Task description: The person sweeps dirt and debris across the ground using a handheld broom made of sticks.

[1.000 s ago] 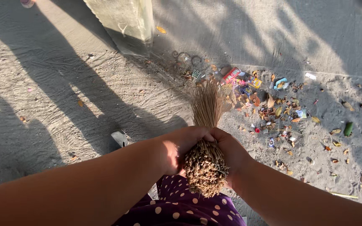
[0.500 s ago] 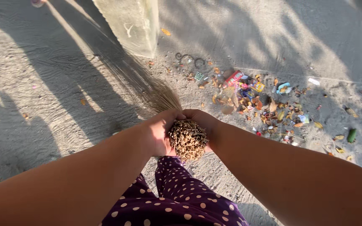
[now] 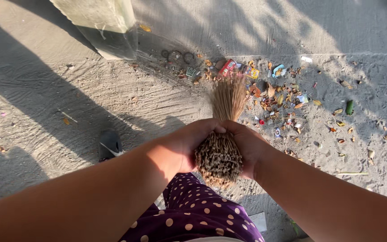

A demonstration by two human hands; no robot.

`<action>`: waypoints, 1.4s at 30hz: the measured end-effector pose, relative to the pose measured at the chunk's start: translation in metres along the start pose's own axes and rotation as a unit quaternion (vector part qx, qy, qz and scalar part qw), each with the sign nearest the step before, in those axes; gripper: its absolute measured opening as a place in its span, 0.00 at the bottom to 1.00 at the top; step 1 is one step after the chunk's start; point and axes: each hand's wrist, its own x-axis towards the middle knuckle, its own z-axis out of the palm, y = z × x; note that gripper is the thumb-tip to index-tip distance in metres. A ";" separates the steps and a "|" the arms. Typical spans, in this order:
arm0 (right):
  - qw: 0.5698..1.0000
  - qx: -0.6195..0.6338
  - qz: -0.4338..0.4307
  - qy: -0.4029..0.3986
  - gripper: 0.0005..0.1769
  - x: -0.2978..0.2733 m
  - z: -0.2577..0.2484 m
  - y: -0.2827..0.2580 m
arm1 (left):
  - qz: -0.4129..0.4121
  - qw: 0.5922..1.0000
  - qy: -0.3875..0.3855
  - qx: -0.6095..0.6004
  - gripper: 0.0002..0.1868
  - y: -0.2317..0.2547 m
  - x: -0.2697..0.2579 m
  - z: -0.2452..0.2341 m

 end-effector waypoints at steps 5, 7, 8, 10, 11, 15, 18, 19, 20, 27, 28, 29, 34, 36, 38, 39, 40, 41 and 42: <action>0.973 -0.030 0.067 -0.219 0.16 0.011 0.049 0.028 | 0.000 0.990 0.091 -0.107 0.12 -0.007 -0.096 -0.027; 0.966 -0.037 0.094 -0.238 0.10 0.032 0.079 0.046 | 0.020 0.980 0.143 -0.136 0.12 -0.006 -0.140 -0.046; 0.962 -0.041 0.108 -0.248 0.08 0.044 0.097 0.055 | 0.034 0.978 0.136 -0.157 0.13 -0.009 -0.161 -0.056; 0.937 -0.092 0.120 -0.315 0.08 0.067 0.139 0.075 | 0.053 0.967 0.156 -0.194 0.14 -0.011 -0.198 -0.084; 0.921 -0.117 0.127 -0.350 0.09 0.076 0.164 0.084 | 0.055 0.959 0.181 -0.210 0.15 -0.011 -0.216 -0.101; 0.911 -0.262 0.152 -0.279 0.13 0.118 0.278 0.131 | 0.097 0.934 0.247 -0.241 0.14 -0.007 -0.285 -0.179; 0.886 -0.234 0.165 -0.366 0.13 0.163 0.348 0.169 | 0.088 0.918 0.308 -0.234 0.16 0.007 -0.325 -0.234; 0.883 -0.228 0.172 -0.373 0.14 0.178 0.367 0.180 | 0.091 0.920 0.308 -0.226 0.16 0.012 -0.335 -0.251; 0.880 -0.222 0.180 -0.380 0.15 0.193 0.386 0.190 | 0.094 0.921 0.308 -0.219 0.16 0.018 -0.343 -0.270; 0.940 -0.227 0.080 -0.243 0.13 0.231 0.421 0.169 | 0.035 0.969 0.184 -0.159 0.17 0.079 -0.291 -0.379; 0.940 -0.153 0.063 -0.300 0.11 0.225 0.411 0.160 | 0.024 0.970 0.148 -0.193 0.14 0.089 -0.275 -0.382; 0.932 -0.080 0.042 -0.350 0.11 0.215 0.398 0.150 | 0.015 0.979 0.137 -0.150 0.13 0.097 -0.258 -0.378; 0.996 -0.084 -0.027 -0.010 0.15 0.132 0.348 0.106 | 0.002 1.000 0.011 0.005 0.12 0.117 -0.208 -0.314; 0.994 -0.082 -0.038 0.060 0.15 0.102 0.344 0.097 | -0.021 1.000 0.012 0.013 0.12 0.115 -0.203 -0.289; 0.994 -0.058 -0.035 0.082 0.16 0.076 0.344 0.100 | -0.028 0.999 0.021 0.006 0.11 0.109 -0.209 -0.275; 0.997 -0.036 -0.024 0.064 0.17 0.067 0.345 0.103 | -0.025 0.999 0.028 -0.008 0.10 0.103 -0.216 -0.272; 0.999 -0.015 -0.013 0.046 0.18 0.058 0.345 0.107 | -0.021 0.999 0.035 -0.021 0.10 0.098 -0.222 -0.269; 1.000 0.006 -0.003 0.025 0.19 0.053 0.344 0.111 | -0.022 1.000 0.014 -0.017 0.10 0.093 -0.230 -0.267; 1.000 0.012 0.021 -0.008 0.20 0.051 0.343 0.114 | -0.022 1.000 -0.007 -0.014 0.11 0.089 -0.239 -0.266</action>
